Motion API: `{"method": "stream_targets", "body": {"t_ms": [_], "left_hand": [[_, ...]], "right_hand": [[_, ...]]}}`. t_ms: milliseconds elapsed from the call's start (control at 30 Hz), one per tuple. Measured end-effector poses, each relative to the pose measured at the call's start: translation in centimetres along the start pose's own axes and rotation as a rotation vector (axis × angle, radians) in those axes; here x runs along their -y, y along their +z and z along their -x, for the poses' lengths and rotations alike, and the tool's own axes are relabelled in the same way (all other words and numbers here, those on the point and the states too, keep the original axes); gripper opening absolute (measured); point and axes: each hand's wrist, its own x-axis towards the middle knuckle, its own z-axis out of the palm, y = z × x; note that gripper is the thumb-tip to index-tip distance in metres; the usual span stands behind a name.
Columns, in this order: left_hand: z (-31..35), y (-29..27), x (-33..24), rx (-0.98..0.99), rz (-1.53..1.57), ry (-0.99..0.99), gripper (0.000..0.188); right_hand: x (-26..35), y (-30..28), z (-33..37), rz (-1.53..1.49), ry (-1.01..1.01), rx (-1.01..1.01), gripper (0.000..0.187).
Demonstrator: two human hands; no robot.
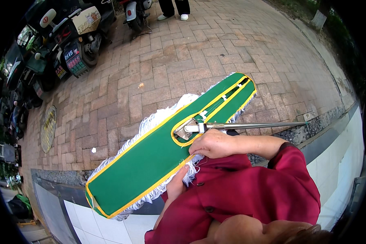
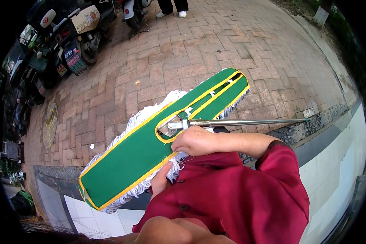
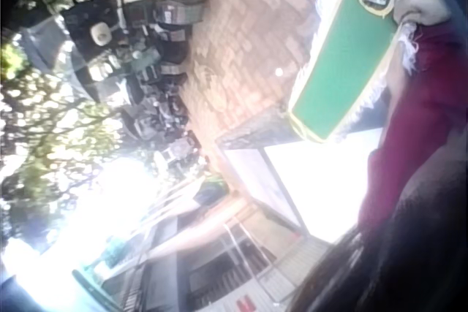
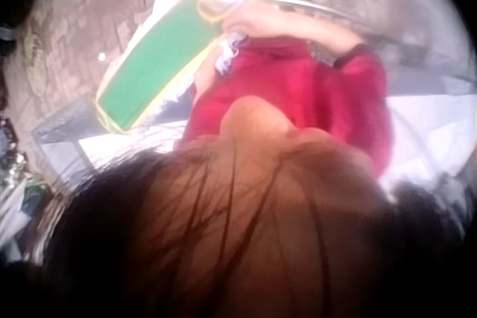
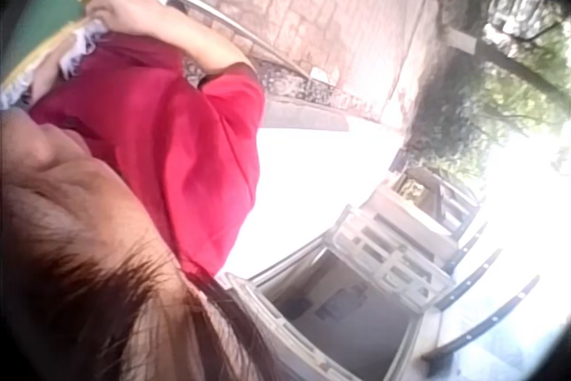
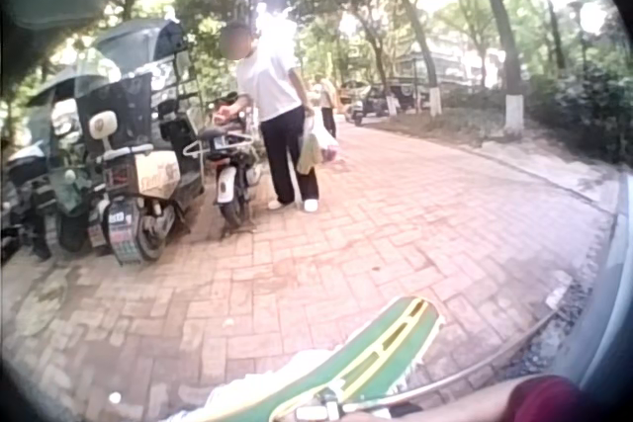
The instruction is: The person is sewing the fringe of a mop head using a needle and thread while sitting on a sidewalk ledge, then uses scissors to cut the thread.
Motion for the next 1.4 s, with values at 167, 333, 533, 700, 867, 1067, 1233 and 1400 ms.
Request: {"method": "stream_targets", "body": {"t_ms": [167,333,533,700,867,1067,1233,1400], "left_hand": [[-0.1,-0.1,0.1,0.009,0.014,0.012,0.031],[0.1,-0.2,0.0,-0.003,0.014,-0.024,0.030],[-0.3,-1.2,0.5,0.009,0.013,-0.008,0.031],[0.0,-0.6,0.3,-0.003,0.058,-0.013,0.031],[-0.6,-1.0,0.6,0.003,0.032,-0.031,0.031],[-1.0,-4.3,2.4,-0.008,-0.064,0.067,0.023],[-1.1,-4.6,2.6,-0.007,-0.009,-0.076,0.024],[-0.1,-3.1,1.5,0.072,-0.179,0.129,0.026]], "right_hand": [[0.2,-0.2,-0.2,0.019,-0.032,-0.028,0.013],[0.0,-0.3,0.0,0.064,-0.082,-0.039,0.012],[0.1,-0.5,-0.1,0.086,-0.099,-0.029,0.012],[0.6,-0.7,0.0,0.117,-0.137,-0.023,0.011],[0.7,-1.3,0.4,0.164,-0.189,-0.053,0.010],[0.8,-1.2,-0.6,0.221,-0.224,-0.063,0.006],[0.1,-1.0,-0.1,0.270,-0.175,-0.059,0.009],[-0.7,-0.5,-0.6,0.206,-0.189,-0.066,0.017]]}}
